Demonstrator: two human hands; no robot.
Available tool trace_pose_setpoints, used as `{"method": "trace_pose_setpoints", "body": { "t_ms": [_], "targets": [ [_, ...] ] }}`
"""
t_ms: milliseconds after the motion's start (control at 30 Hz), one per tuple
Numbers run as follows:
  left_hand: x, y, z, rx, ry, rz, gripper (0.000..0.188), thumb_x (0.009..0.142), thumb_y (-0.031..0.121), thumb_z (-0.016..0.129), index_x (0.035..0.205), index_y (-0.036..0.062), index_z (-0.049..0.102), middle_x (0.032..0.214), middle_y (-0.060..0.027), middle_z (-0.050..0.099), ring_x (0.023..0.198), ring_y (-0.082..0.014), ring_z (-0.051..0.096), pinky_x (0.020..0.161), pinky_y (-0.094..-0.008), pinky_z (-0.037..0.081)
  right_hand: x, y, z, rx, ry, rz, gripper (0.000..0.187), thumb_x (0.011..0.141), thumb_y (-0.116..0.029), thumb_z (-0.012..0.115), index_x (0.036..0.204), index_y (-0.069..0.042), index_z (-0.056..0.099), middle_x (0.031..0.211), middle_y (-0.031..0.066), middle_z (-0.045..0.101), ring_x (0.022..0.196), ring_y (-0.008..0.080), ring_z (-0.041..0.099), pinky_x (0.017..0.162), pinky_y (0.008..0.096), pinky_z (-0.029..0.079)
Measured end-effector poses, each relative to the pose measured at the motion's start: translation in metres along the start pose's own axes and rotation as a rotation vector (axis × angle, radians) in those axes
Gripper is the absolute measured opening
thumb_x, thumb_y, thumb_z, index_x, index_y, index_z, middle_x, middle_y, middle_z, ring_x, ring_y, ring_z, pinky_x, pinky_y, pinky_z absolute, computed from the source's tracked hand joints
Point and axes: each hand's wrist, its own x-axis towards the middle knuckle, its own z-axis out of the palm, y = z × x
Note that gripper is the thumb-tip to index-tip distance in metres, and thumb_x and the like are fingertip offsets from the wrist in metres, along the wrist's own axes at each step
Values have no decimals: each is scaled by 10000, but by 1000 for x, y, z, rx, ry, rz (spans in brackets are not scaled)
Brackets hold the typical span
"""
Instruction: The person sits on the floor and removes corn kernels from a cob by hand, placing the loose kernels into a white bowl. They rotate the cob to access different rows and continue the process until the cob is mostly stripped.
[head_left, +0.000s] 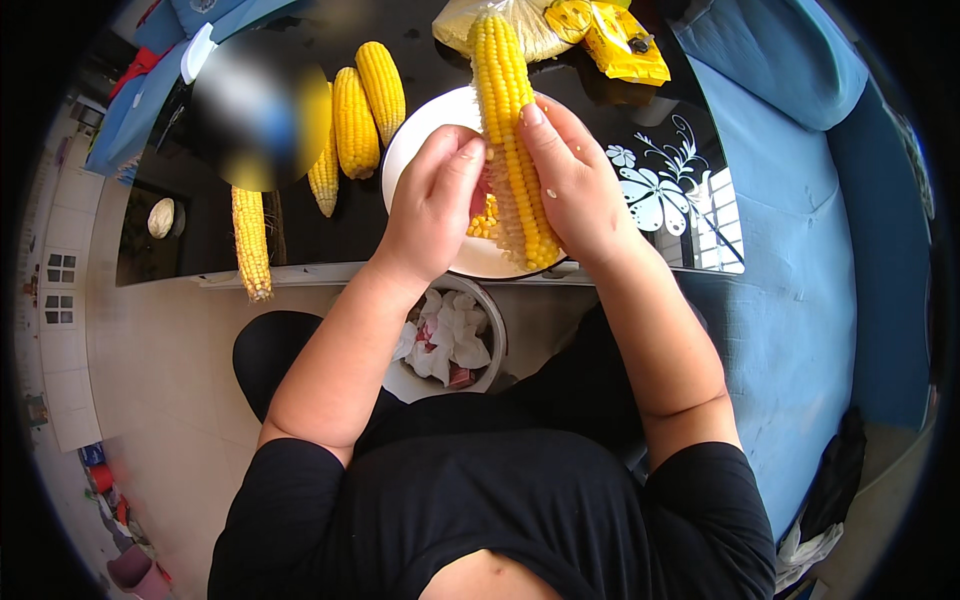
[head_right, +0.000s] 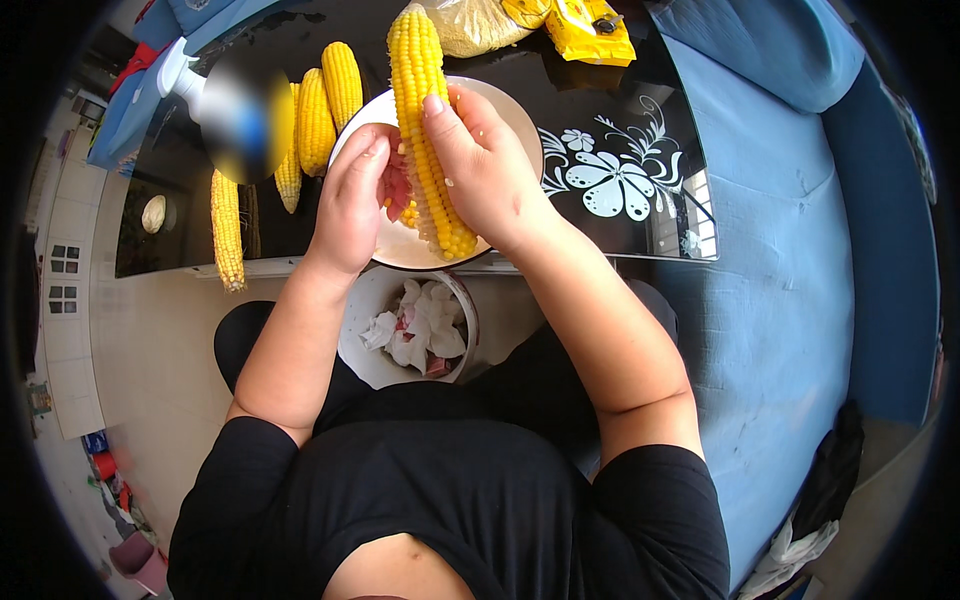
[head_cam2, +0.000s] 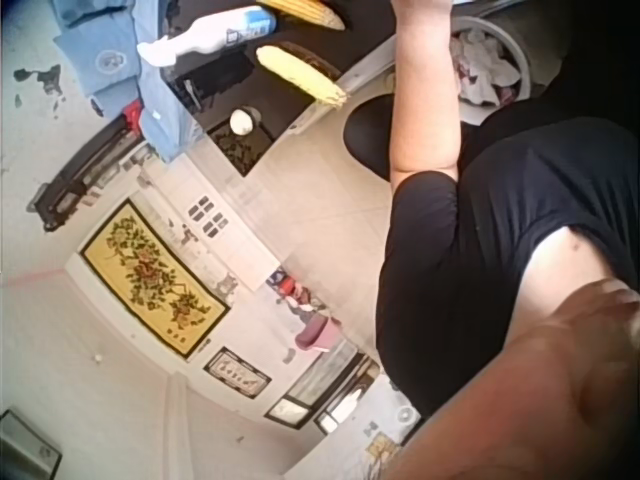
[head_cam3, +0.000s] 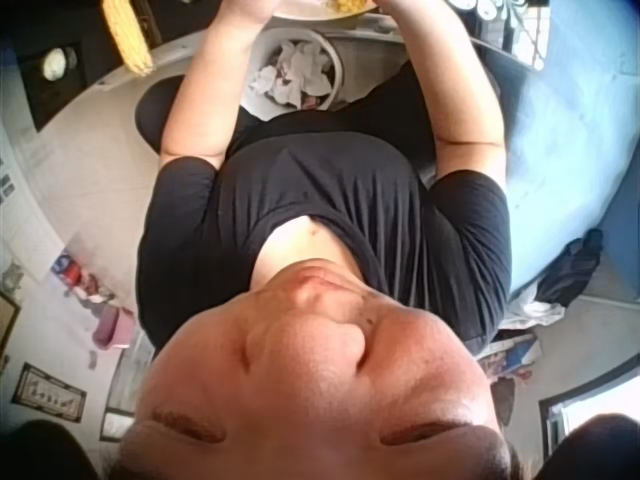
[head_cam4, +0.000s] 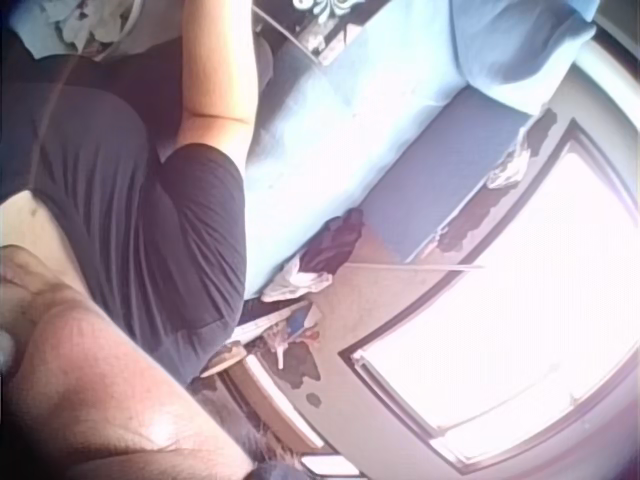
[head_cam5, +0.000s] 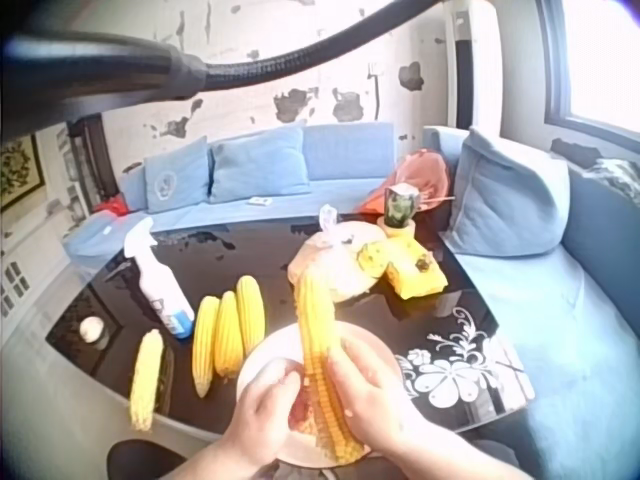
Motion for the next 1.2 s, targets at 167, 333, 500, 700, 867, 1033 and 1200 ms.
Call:
{"method": "trace_pose_setpoints", "body": {
  "t_ms": [167, 333, 500, 700, 867, 1033, 1200],
  "targets": [
    [0, -7, 4, 36, 24, 62, 182, 919, 190, 447, 912, 12, 482, 795, -28, 522, 641, -59, 455, 595, -197, 397, 1, 0, 0, -17, 32, 25, 384, 934, -292, 453, 1173, 8, 468, 969, 55, 563, 869, 93, 516, 751, 223, 432],
    [-1, -1, 0, 19, -20, 15, 170, 920, 174, 471, 914, 5, 479, 816, -29, 529, 689, -58, 480, 631, -209, 421, 0, 1, -3, 0, 1, 11, 376, 934, -289, 455, 1162, 10, 470, 970, 56, 561, 870, 95, 517, 755, 227, 433],
    [0, -7, 3, 17, 25, 39, 158, 915, 166, 466, 911, 9, 487, 782, -27, 530, 704, -60, 488, 638, -215, 427, -1, 1, 0, -17, -31, -20, 372, 933, -286, 458, 1164, 6, 468, 965, 59, 562, 866, 98, 518, 749, 230, 436],
    [1, -9, -1, 19, 43, -57, 136, 894, 132, 450, 897, 2, 493, 773, -27, 528, 667, -58, 468, 609, -199, 408, -1, 0, -2, -58, -26, 13, 383, 933, -284, 458, 1176, 13, 458, 970, 62, 563, 870, 100, 521, 748, 233, 438],
    [0, -2, 0, -39, 25, -17, 122, 863, 71, 394, 897, 8, 492, 751, -28, 518, 614, -61, 450, 574, -202, 393, 2, 2, -3, 4, -27, 21, 392, 933, -288, 459, 1179, 18, 458, 971, 63, 566, 874, 100, 523, 748, 233, 440],
    [0, -9, 2, 50, 31, 18, 154, 902, 140, 372, 949, 46, 484, 715, 19, 468, 563, -29, 396, 490, -165, 318, 0, -1, -4, -20, -37, 38, 388, 933, -284, 458, 1175, 19, 460, 977, 61, 566, 878, 98, 524, 752, 230, 441],
    [0, -5, 0, -24, 8, -15, 206, 925, 221, 454, 916, 18, 486, 752, -4, 501, 624, -41, 437, 559, -183, 373, -1, -1, -3, 8, -41, 35, 379, 933, -272, 461, 1174, 21, 457, 981, 68, 565, 876, 102, 525, 755, 235, 442]
  ]
}}
